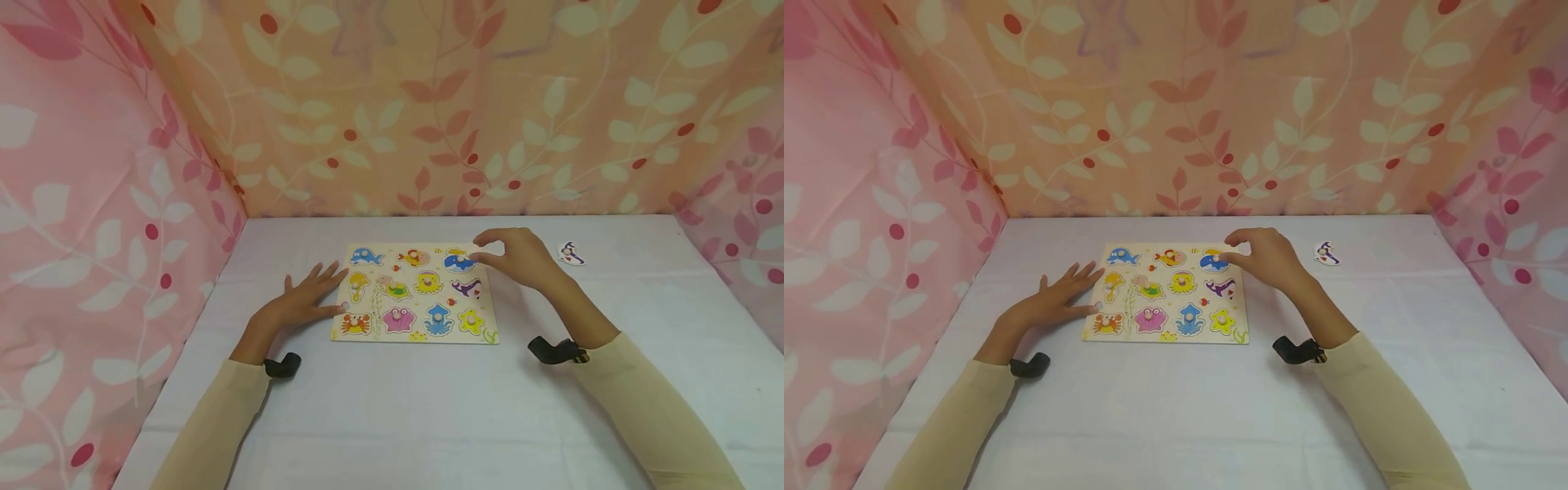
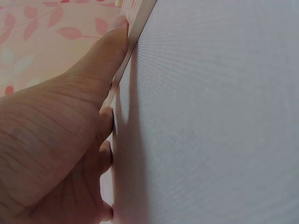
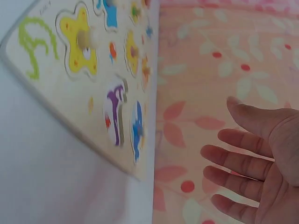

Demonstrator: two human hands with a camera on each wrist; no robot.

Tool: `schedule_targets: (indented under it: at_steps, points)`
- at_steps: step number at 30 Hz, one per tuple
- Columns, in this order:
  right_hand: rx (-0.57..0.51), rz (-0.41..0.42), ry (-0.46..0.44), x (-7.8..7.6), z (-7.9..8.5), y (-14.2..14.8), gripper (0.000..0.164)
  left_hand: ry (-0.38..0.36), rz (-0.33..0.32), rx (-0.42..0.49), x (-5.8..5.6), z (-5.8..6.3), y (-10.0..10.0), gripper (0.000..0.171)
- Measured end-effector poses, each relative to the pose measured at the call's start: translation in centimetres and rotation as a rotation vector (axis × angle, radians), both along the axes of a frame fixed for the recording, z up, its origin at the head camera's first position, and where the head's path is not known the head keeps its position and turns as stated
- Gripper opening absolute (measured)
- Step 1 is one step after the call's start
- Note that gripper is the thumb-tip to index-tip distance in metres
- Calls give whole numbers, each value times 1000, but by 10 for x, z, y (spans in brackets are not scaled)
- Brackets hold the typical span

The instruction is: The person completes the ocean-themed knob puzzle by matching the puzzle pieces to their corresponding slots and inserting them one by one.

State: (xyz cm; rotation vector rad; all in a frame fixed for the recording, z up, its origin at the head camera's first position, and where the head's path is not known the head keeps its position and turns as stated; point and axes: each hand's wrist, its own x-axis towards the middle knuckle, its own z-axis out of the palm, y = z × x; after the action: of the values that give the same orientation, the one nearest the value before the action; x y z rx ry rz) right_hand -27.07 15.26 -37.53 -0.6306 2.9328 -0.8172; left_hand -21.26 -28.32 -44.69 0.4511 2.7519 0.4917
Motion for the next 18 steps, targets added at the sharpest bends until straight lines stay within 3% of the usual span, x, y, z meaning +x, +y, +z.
schedule_targets:
  at_steps: [7, 18]
  points:
    - [25, -90, 8, -5, 4, 35, 48, 7, -1, 2, 1, 0, 0, 88]
    - [-81, -147, 174, -20, -14, 100, 57, 1, 0, 12, 0, -1, -1, 87]
